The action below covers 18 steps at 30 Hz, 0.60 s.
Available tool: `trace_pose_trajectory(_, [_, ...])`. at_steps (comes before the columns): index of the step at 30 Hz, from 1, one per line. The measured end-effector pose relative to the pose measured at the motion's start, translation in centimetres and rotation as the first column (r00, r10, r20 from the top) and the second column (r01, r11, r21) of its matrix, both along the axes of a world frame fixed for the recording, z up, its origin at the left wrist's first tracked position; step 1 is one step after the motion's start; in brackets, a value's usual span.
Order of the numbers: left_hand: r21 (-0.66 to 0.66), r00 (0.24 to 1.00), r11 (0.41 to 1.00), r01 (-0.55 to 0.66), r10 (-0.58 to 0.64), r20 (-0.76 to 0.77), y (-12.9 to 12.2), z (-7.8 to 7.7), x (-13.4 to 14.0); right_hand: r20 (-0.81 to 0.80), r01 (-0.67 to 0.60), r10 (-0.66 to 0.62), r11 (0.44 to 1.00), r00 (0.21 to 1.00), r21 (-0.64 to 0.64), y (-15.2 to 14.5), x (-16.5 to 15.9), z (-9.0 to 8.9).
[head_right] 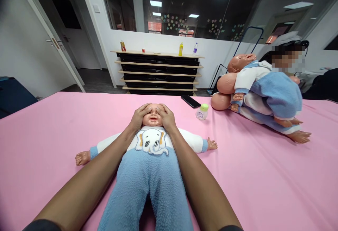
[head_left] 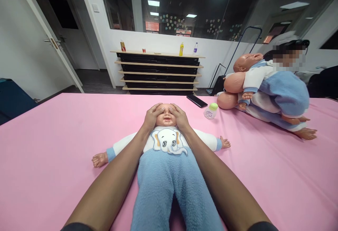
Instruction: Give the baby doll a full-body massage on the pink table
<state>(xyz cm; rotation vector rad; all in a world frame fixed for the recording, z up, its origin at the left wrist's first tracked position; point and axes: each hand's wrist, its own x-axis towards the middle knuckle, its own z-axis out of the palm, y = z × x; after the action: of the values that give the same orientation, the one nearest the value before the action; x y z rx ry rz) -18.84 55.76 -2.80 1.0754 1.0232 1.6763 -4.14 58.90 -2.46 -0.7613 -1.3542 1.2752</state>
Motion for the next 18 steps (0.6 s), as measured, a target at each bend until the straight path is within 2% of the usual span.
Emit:
trace_pose_trajectory(8, [0.079, 0.998, 0.997, -0.021, 0.016, 0.065, 0.95, -1.02, -0.38, -0.076, 0.031, -0.032, 0.999, 0.997, -0.008, 0.82, -0.31, -0.45])
trace_pose_trajectory(12, [0.082, 0.996, 0.994, -0.070, 0.066, 0.059, 0.85, -1.00, -0.17, -0.143, 0.042, -0.047, 0.998, 0.989, -0.040, 1.05, -0.40, -0.80])
trace_pose_trajectory(15, [0.065, 0.999, 0.997, -0.029, 0.026, 0.038, 0.46, -0.71, -0.03, -0.152, 0.022, -0.029, 0.999, 0.988, -0.047, 0.72, -0.26, -0.76])
trace_pose_trajectory(18, [0.036, 1.000, 0.999, 0.019, -0.019, 0.000, 0.11, -0.47, -0.01, -0.115, -0.052, 0.045, 0.997, 0.992, -0.064, 0.10, 0.02, -0.41])
